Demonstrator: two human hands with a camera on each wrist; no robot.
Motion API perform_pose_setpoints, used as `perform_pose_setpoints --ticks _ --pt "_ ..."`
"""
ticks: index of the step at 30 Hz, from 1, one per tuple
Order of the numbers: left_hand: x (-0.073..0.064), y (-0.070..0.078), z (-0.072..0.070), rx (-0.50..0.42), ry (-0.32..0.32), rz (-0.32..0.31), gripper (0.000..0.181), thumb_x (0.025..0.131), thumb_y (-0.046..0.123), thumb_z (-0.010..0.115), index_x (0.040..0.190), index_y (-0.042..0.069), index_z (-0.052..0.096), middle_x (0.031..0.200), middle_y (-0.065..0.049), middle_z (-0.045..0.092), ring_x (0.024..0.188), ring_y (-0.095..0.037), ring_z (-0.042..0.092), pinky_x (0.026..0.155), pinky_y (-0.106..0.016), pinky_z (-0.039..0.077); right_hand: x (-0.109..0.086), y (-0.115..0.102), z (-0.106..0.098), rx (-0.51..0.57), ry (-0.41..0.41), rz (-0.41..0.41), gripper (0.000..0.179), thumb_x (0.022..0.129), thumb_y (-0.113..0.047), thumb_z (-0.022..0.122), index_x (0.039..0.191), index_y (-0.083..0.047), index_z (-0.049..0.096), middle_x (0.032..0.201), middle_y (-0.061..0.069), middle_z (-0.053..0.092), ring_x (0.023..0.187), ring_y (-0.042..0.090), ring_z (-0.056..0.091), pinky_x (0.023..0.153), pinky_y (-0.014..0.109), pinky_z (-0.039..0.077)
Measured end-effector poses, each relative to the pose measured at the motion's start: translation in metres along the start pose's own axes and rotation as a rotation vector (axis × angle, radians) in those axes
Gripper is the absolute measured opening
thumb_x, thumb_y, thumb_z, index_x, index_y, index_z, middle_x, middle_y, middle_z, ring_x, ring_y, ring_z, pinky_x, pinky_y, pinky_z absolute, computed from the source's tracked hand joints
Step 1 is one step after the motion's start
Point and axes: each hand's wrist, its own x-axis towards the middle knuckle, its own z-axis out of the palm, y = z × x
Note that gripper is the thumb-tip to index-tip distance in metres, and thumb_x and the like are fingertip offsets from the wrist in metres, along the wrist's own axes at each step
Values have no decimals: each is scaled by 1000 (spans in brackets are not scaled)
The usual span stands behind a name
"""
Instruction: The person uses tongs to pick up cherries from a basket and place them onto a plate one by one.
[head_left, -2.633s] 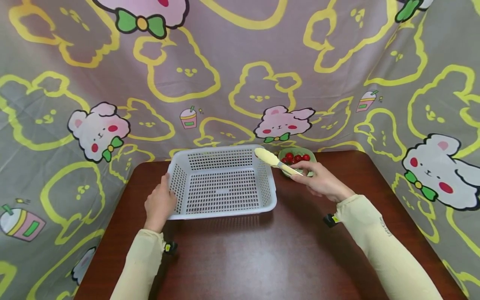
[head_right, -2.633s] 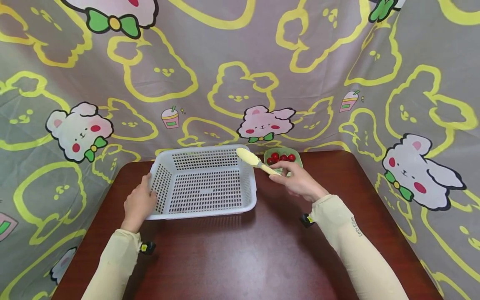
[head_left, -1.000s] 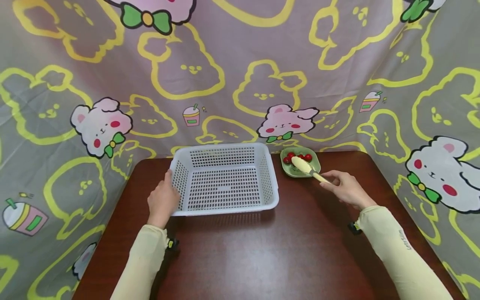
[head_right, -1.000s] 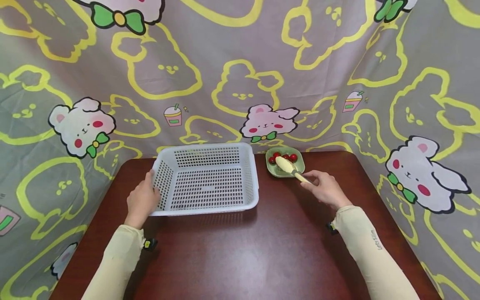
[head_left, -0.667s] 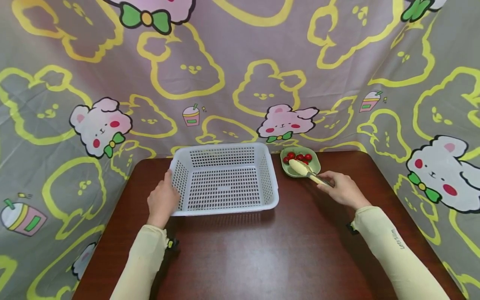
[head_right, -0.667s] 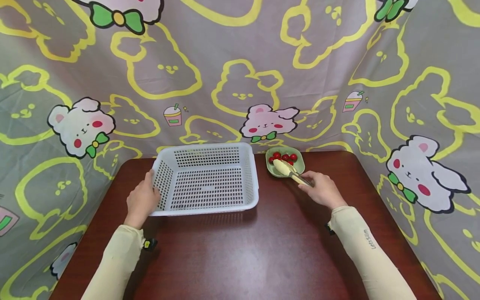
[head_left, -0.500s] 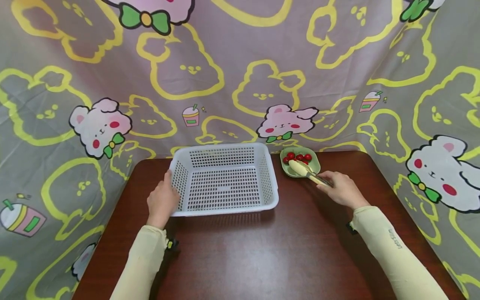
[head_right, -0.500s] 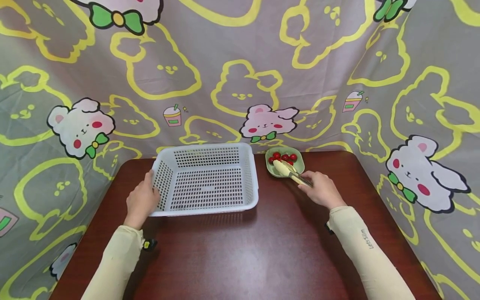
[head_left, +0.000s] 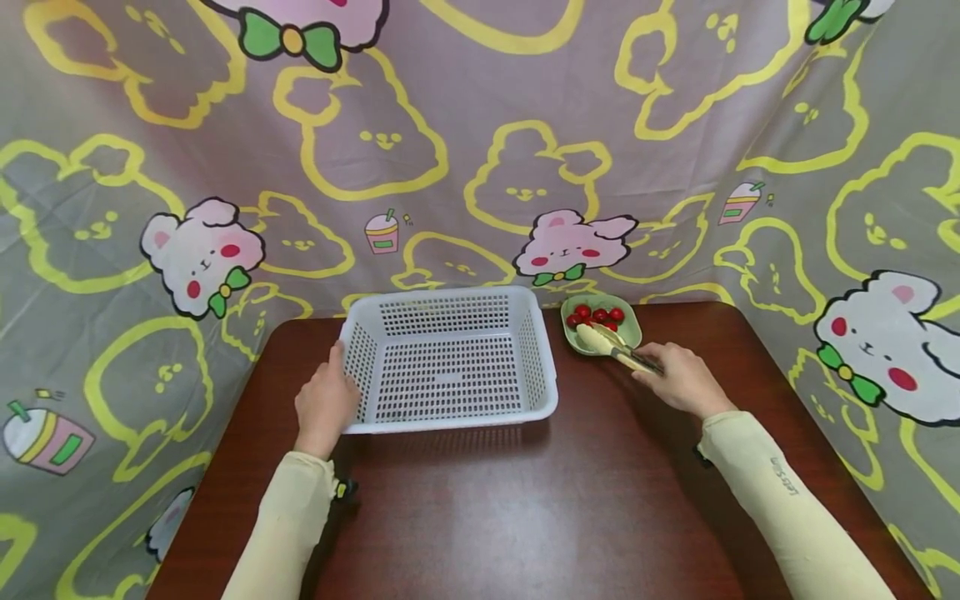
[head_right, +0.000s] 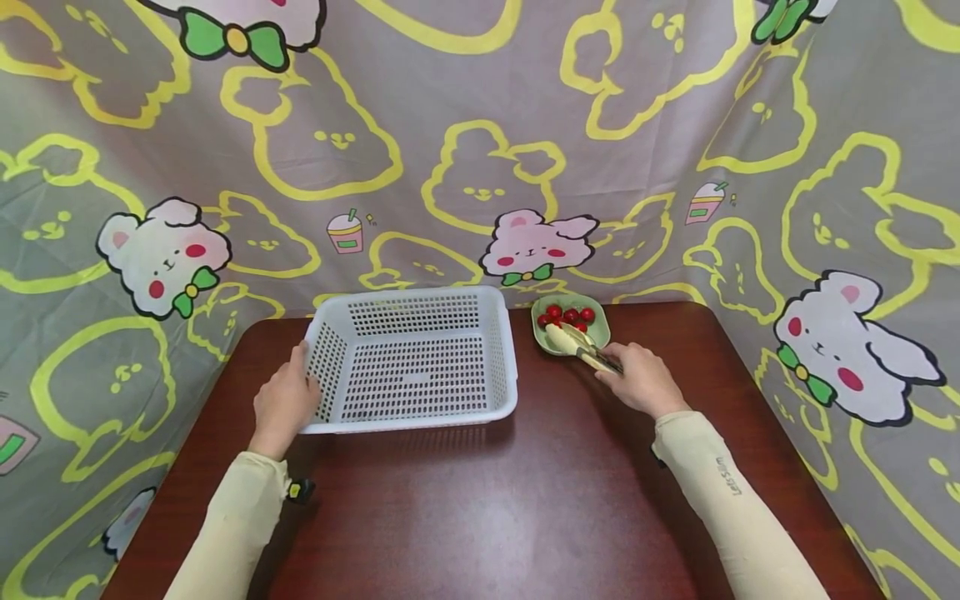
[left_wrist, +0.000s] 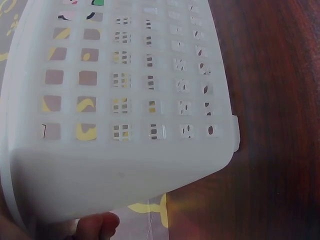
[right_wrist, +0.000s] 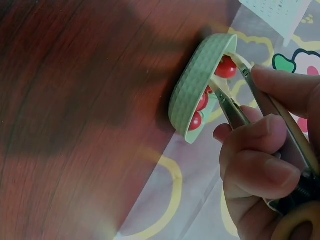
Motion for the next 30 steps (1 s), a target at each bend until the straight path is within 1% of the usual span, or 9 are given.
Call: perform_pose_setpoints --ticks 5,9,18,23,27,29,30 --pt "-1 0 1 -3 10 7 65 101 14 54 161 6 30 112 -28 64 72 -38 62 66 -55 50 0 1 1 -16 -3 5 46 92 -23 77 131 -1 68 107 21 72 92 33 64 77 53 49" --pt "-2 1 0 -4 13 8 65 101 14 54 160 4 30 111 -28 64 71 -38 62 65 -55 50 0 0 0 -16 -7 1 47 92 -24 77 132 -1 67 107 21 71 92 34 64 77 54 49" --pt "-1 2 0 3 5 0 65 101 14 53 161 5 29 114 -29 63 77 -41 64 72 -59 51 0 2 1 -10 -1 -4 47 92 -24 77 132 -2 68 107 21 72 93 35 65 78 53 49" --pt "-1 1 2 2 -2 1 67 101 15 54 161 5 28 115 -29 63 77 -41 64 72 -59 51 0 2 -1 -4 -2 -12 48 93 -26 76 132 -1 67 109 22 72 96 37 65 80 54 49" --pt "-1 0 1 2 0 2 67 101 14 54 162 5 28 116 -30 63 78 -42 64 73 -59 51 -1 -1 -7 35 -12 4 49 94 -29 75 133 -1 66 110 22 71 95 35 64 79 50 49" --pt "-1 1 0 1 2 2 67 101 14 54 162 5 27 115 -30 63 79 -42 64 73 -60 51 -1 -2 -10 61 -15 19 50 95 -31 74 135 -2 65 109 19 71 93 31 63 77 45 48" --pt "-1 1 0 0 2 2 67 101 14 54 162 5 27 115 -30 63 79 -42 64 73 -60 51 -1 -2 -11 83 -22 31 51 96 -32 73 136 -2 65 106 18 70 89 29 62 75 42 47"
